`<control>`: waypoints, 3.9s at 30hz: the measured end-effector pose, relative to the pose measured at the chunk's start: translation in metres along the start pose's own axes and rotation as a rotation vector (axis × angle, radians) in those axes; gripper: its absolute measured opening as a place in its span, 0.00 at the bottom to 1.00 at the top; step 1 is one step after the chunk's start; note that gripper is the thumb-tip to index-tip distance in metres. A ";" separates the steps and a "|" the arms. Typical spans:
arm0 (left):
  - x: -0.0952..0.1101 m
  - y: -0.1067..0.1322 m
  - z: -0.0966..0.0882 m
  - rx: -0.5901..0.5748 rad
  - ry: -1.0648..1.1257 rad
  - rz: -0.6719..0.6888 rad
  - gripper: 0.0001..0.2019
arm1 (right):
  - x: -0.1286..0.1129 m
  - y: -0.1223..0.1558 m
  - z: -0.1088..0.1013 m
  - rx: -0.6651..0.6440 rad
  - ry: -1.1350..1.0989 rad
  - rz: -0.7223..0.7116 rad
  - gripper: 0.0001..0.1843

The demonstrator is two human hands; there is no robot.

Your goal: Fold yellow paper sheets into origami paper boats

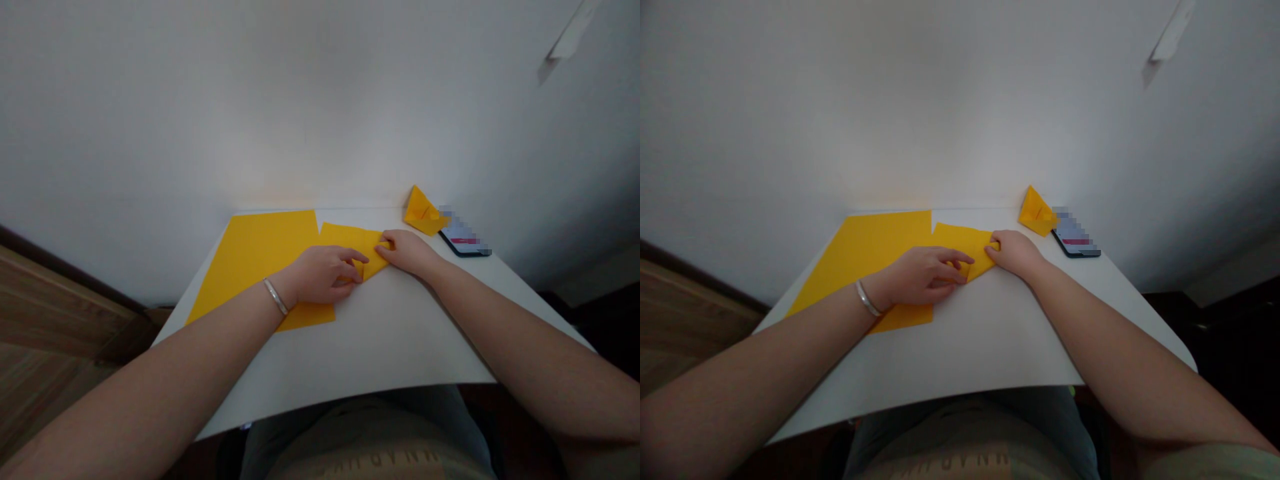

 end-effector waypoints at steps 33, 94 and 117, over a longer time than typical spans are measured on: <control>-0.013 -0.016 0.025 -0.003 0.174 -0.172 0.14 | -0.002 -0.002 0.003 0.011 0.088 0.011 0.17; -0.027 -0.017 0.036 -0.075 -0.131 -0.321 0.31 | -0.009 -0.002 0.003 -0.010 0.117 0.011 0.19; -0.026 -0.020 0.028 0.006 -0.082 -0.268 0.23 | -0.037 0.022 -0.012 0.061 -0.024 -0.278 0.21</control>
Point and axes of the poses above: each hand's wrist, its own y-axis away from the middle knuckle, its own z-axis out of the palm, x = y × z, the point moved 8 cm from there along -y, towards the middle knuckle, and after that the axes turned 3 degrees about z, right-handed, at the moved point
